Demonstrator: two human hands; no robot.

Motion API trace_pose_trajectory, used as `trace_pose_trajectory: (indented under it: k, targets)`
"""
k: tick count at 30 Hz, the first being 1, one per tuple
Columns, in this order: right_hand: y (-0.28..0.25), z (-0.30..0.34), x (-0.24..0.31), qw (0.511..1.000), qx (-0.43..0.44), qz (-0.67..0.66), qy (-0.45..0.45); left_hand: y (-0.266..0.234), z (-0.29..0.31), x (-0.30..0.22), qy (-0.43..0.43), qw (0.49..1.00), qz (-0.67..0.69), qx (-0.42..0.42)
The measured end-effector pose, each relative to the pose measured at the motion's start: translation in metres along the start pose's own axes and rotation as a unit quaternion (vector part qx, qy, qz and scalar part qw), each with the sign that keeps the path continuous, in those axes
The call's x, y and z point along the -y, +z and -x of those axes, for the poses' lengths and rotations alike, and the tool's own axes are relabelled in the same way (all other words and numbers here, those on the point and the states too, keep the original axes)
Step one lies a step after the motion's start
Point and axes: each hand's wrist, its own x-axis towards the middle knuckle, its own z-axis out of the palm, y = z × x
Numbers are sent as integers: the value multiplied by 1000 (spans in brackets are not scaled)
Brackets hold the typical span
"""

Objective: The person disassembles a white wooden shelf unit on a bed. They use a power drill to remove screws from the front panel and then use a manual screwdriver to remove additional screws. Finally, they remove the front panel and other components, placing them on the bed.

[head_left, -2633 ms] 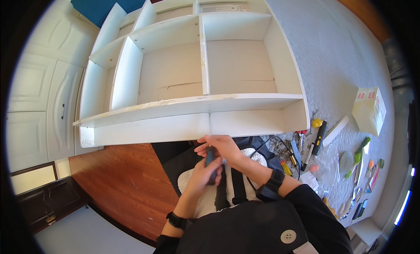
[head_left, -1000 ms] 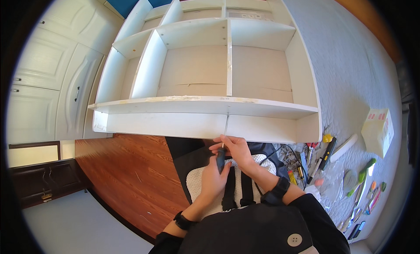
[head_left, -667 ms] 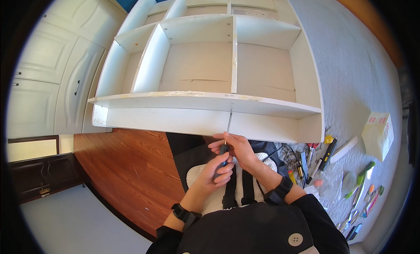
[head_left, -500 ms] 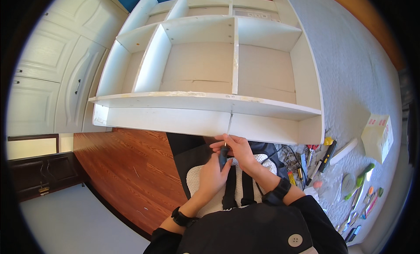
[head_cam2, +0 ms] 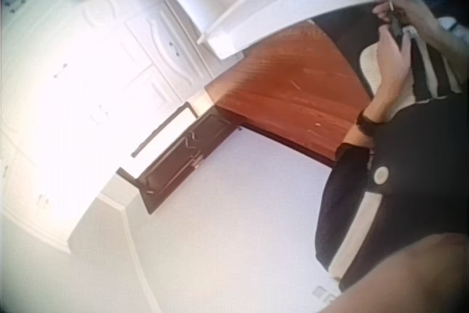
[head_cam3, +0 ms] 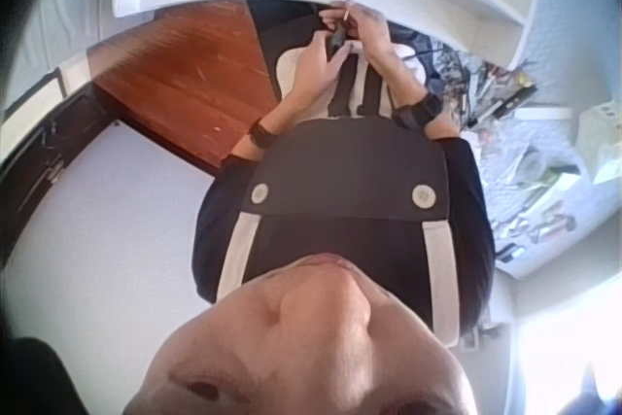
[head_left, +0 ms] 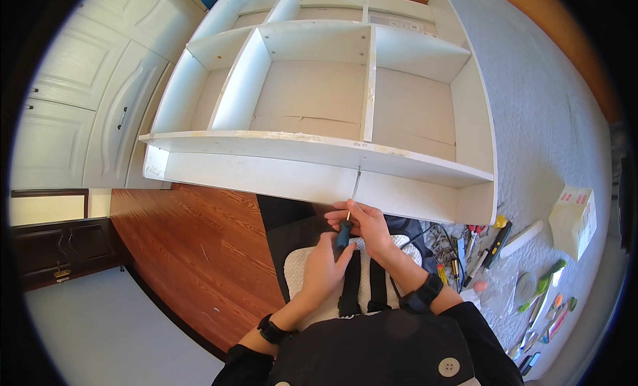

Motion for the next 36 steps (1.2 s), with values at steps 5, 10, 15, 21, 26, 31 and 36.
trace_pose_trajectory:
  k: [5,10,15,21,26,31,36]
  targets:
    - [0,1,1,1000,2,9,-13,-9,1,5,-243,744,587,207]
    - [1,2,4,1000,-9,13,11,-17,-2,3,-279,717,602,215]
    - [5,-1,0,1000,-23,5,-14,-10,10,-3,-63,996,64,1]
    - [1,-2,2,1000,-3,2,-10,-20,6,0,-265,817,497,125]
    - [-4,-1,6,1000,11,-8,-11,-17,4,-7,-290,648,664,233]
    - [0,-5,5,1000,5,1,7,-10,11,-8,-211,936,249,134]
    - [0,-3,10,999,38,9,17,-11,9,3,-203,921,326,66]
